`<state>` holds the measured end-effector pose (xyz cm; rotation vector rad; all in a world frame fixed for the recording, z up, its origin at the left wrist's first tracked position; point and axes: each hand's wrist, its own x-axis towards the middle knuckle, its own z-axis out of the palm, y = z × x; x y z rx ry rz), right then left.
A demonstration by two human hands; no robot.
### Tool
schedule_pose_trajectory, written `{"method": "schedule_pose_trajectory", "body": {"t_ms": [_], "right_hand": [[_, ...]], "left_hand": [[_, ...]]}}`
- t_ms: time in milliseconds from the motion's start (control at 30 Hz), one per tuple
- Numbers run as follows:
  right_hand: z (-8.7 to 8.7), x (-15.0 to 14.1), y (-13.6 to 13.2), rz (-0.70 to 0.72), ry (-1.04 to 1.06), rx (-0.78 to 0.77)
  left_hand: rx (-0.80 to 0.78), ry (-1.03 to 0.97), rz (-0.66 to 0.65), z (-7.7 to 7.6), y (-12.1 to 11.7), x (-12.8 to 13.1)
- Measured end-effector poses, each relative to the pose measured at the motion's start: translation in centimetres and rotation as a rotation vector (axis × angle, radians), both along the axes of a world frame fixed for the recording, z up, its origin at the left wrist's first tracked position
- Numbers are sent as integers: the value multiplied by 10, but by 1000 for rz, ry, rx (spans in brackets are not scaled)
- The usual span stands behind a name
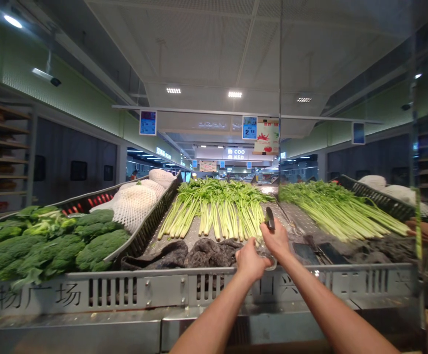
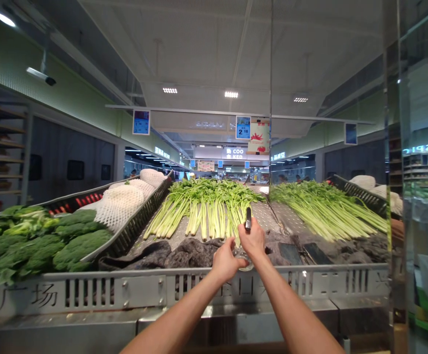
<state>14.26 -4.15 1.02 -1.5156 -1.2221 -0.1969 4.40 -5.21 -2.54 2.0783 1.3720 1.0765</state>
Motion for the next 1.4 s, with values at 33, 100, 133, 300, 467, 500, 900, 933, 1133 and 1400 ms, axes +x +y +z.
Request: {"method": "schedule_pose_trajectory", "body": {"t_ms": [33, 100, 133, 300, 467, 500, 900, 933, 1133, 1400], "right_hand": [[0, -2, 1, 12, 0, 12], [-1, -8, 2, 39, -14, 37], [-1, -12, 2, 51, -24, 45], [0, -31, 4, 88, -45, 68], [9, -48, 7, 142, -41, 103], [10, -51, 8, 149, -36, 98], [16, -72, 14, 167, -1, -11], [18, -74, 14, 174, -3, 0], [27, -92, 15, 221, -22, 66], [23, -110, 22, 211, -11, -52]], "left_hand": [[4, 0, 1, 0, 0, -3], [18, -6, -2, 0, 0, -9], [23, -10, -4, 0, 0, -13], [32, -43, 14, -2, 4, -31], [56, -82, 49, 4, 6, -46], [59, -87, 54, 6, 5, -49], [26, -128, 55, 7, 9, -70], [38, -127, 58, 9, 10, -72], [91, -154, 72, 15, 13, -89], [62, -124, 130, 8, 12, -109]]}}
